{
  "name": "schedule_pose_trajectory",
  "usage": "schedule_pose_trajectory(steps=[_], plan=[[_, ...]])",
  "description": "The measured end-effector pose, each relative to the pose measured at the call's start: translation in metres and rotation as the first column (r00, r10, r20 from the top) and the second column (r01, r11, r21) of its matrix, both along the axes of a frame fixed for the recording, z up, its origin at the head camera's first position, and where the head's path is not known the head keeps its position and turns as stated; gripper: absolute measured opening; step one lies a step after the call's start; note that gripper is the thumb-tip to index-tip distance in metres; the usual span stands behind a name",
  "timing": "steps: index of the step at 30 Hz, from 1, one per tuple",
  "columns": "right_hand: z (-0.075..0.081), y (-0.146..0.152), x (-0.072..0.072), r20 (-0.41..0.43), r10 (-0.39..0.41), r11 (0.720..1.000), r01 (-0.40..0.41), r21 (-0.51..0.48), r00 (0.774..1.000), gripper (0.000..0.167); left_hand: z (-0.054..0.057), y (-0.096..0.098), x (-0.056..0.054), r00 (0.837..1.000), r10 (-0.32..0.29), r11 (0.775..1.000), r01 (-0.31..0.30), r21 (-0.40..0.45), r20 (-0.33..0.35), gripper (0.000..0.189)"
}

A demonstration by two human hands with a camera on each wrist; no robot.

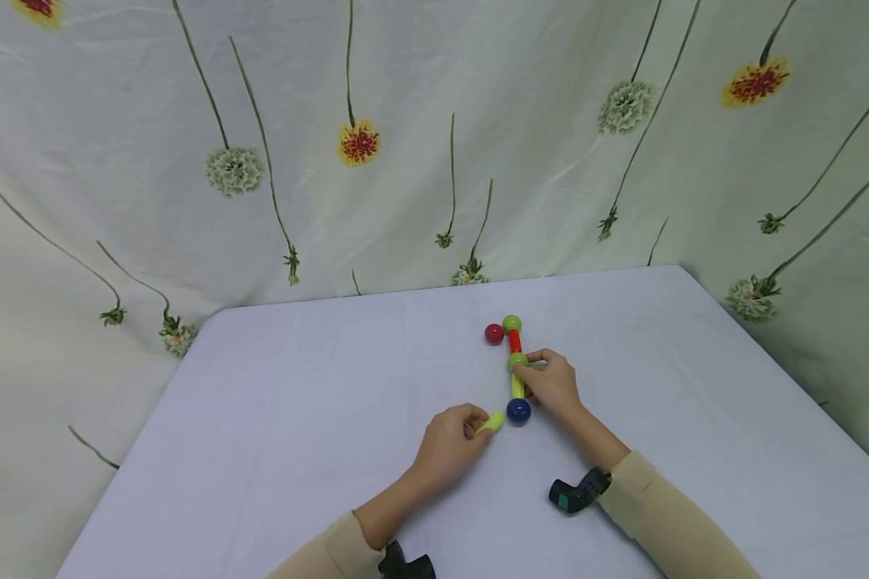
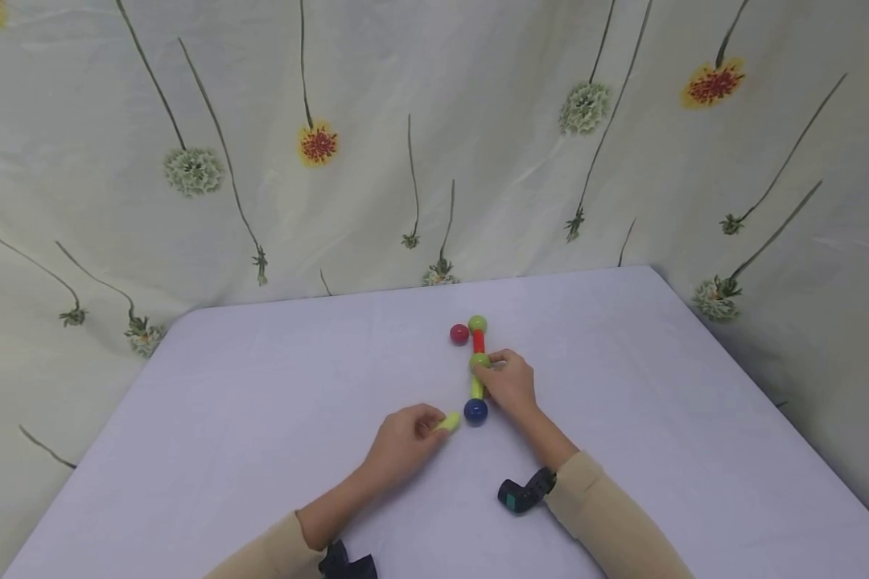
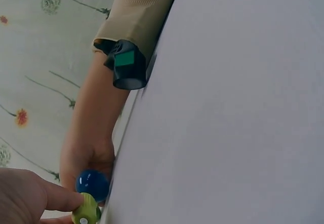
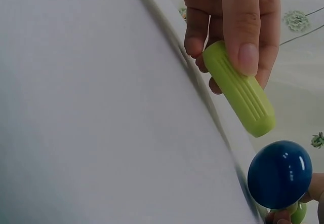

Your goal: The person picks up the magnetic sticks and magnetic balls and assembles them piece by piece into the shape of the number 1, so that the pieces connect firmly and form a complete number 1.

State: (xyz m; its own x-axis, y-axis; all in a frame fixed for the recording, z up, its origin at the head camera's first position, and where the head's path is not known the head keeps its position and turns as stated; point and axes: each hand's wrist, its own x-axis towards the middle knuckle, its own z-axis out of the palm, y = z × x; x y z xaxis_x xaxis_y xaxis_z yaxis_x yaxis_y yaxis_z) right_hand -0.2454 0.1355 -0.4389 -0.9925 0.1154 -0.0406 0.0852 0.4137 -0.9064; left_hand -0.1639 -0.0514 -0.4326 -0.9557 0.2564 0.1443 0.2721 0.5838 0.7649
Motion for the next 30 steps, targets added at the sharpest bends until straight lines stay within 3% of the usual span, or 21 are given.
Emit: schedule_pose_trajectory(steps=[9, 15, 23, 30], plan=[[-0.002, 0.0, -0.001, -0.006, -0.016, 1.0, 0.016, -0.009, 1.0, 0.037, -0.002, 0.01, 0.013, 1.0, 0.009, 1.0, -0.008, 0.008, -0.017, 0.016], [-0.002, 0.0, -0.001, -0.004, -0.027, 1.0, 0.027, -0.011, 1.0, 0.037, -0.007, 0.018, 0.021, 0.996, 0.035, 0.999, -0.034, 0.013, -0.086, 0.016], [-0.001, -0.001, -0.001, 0.011, -0.036, 0.999, 0.036, -0.004, 0.999, 0.038, -0.012, 0.03, 0.031, 0.958, 0.048, 0.993, -0.077, -0.092, -0.283, 0.018], [-0.001, -0.002, 0.0, 0.007, -0.034, 0.999, 0.034, -0.003, 0.999, 0.037, -0.014, 0.037, 0.031, 0.94, 0.037, 0.993, -0.073, -0.095, -0.339, 0.018]])
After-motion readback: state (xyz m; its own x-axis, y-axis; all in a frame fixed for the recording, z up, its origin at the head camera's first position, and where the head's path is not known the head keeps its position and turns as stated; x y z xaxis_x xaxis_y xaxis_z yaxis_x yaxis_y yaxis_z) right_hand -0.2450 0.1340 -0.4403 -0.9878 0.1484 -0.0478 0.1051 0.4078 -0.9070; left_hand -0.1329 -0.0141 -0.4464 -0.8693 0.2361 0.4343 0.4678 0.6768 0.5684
